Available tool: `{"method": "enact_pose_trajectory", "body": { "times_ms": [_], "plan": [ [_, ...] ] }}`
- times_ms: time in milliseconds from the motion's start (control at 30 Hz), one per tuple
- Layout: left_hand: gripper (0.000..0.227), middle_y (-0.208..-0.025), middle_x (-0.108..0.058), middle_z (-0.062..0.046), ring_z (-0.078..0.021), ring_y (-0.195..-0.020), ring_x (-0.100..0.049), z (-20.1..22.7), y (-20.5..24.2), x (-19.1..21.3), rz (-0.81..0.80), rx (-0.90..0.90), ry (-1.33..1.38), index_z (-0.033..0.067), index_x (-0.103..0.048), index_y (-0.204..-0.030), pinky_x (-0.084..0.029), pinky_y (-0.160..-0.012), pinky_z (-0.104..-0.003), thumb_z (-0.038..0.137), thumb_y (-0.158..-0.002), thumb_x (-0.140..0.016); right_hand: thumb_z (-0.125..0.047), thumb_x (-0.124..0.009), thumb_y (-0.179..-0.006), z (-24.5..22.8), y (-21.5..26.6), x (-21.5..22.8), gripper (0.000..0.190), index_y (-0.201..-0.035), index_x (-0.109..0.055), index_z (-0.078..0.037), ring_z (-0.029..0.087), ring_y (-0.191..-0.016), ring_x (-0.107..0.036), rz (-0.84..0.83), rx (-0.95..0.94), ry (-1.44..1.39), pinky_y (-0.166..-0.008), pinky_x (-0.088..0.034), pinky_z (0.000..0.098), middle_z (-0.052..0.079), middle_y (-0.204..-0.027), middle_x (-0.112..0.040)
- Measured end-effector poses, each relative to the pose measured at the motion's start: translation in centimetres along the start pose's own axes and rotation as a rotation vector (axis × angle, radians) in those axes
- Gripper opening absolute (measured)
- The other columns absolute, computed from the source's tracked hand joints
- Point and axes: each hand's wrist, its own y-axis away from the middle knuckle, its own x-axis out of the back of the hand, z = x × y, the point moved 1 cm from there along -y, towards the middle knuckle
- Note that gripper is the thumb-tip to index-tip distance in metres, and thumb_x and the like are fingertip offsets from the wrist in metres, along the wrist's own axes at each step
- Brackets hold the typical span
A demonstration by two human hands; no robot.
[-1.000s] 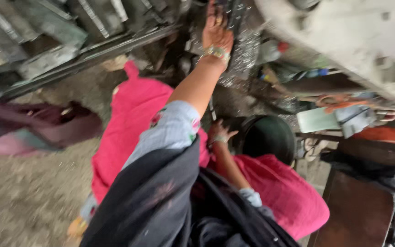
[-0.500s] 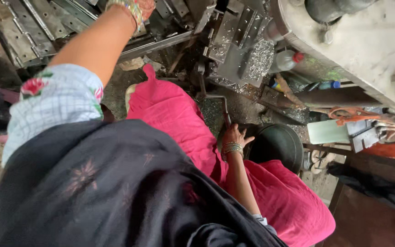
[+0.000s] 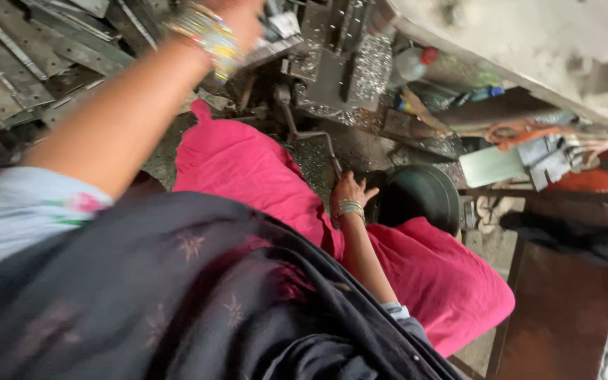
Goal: The person sits and repeatedly places small metal brackets against a grinding wheel, using a metal rod to hold and guide the pieces. They remove each piece after grinding and place it into a nearby pile, continuing the process with new pieces from a stack.
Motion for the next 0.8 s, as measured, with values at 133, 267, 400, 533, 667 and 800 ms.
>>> {"method": "enact_pose_trajectory", "body": {
  "times_ms": [133, 267, 400, 533, 667, 800],
  "plan": [
    [0.024, -0.108, -0.069, -0.026, -0.0430, -0.105, -0.066, 13.5, -2.3, -9.3, 0.124, 0.158, 0.269, 0.0002, -0.067, -0.107, -0.054, -0.091, -0.053, 0.002, -0.084, -0.060, -0.027, -0.048, -0.098, -0.6, -0.1, 0.4, 0.036, -0.131, -0.055, -0.013, 0.042, -0.144, -0.040, 0.046, 0.026, -0.059, -0.112, -0.007, 0.0789, 0.017, -0.133, -0.066],
    [0.026, -0.146, -0.048, -0.042, -0.0451, -0.118, -0.056, 19.8, -0.6, -13.6, 0.416, 0.407, 0.268, -0.0074, -0.064, -0.125, -0.057, -0.078, -0.046, 0.004, -0.103, -0.055, -0.032, -0.045, -0.102, -0.4, 1.7, 2.1, 0.039, -0.135, -0.055, -0.012, 0.039, -0.146, -0.040, 0.040, -0.005, -0.054, -0.115, -0.007, 0.0762, 0.019, -0.131, -0.067],
    [0.024, -0.151, -0.051, -0.017, -0.0353, -0.147, -0.035, 21.8, 2.1, -10.5, -0.286, 0.285, -0.200, 0.0050, -0.076, -0.102, -0.044, -0.097, -0.045, 0.015, -0.095, -0.055, -0.024, -0.045, -0.096, -1.9, 1.8, 7.5, 0.045, -0.138, -0.053, -0.010, 0.039, -0.146, -0.036, 0.140, 0.076, 0.025, -0.112, -0.004, 0.0779, 0.015, -0.131, -0.067],
    [0.028, -0.138, -0.062, -0.010, -0.0274, -0.145, -0.039, 22.0, 1.9, -10.2, -0.388, 0.270, -0.207, 0.0081, -0.075, -0.113, -0.031, -0.113, -0.050, 0.018, -0.101, -0.051, -0.023, -0.044, -0.100, -1.6, 0.7, 10.5, 0.050, -0.148, -0.050, -0.010, 0.036, -0.152, -0.036, 0.077, 0.117, 0.241, -0.118, -0.006, 0.0749, 0.015, -0.130, -0.070],
    [0.032, -0.134, -0.060, -0.007, -0.0317, -0.141, -0.035, 19.8, -1.2, -14.7, -0.255, 0.274, -0.233, 0.0117, -0.075, -0.108, -0.029, -0.105, -0.050, 0.024, -0.090, -0.051, -0.032, -0.047, -0.100, -1.6, -0.4, 5.5, 0.049, -0.145, -0.050, -0.012, 0.036, -0.148, -0.038, 0.019, 0.040, 0.203, -0.114, -0.007, 0.0781, 0.016, -0.142, -0.060],
    [0.029, -0.132, -0.064, -0.012, -0.0267, -0.127, -0.048, 19.0, -0.5, -18.7, 0.030, 0.464, -0.286, 0.0075, -0.072, -0.119, -0.034, -0.108, -0.042, 0.019, -0.109, -0.047, -0.020, -0.063, -0.083, -1.9, -0.8, -1.8, 0.079, -0.156, -0.034, -0.014, 0.039, -0.135, -0.050, -0.223, -0.030, -0.050, -0.108, -0.010, 0.0834, 0.013, -0.146, -0.056]
  ]
}}
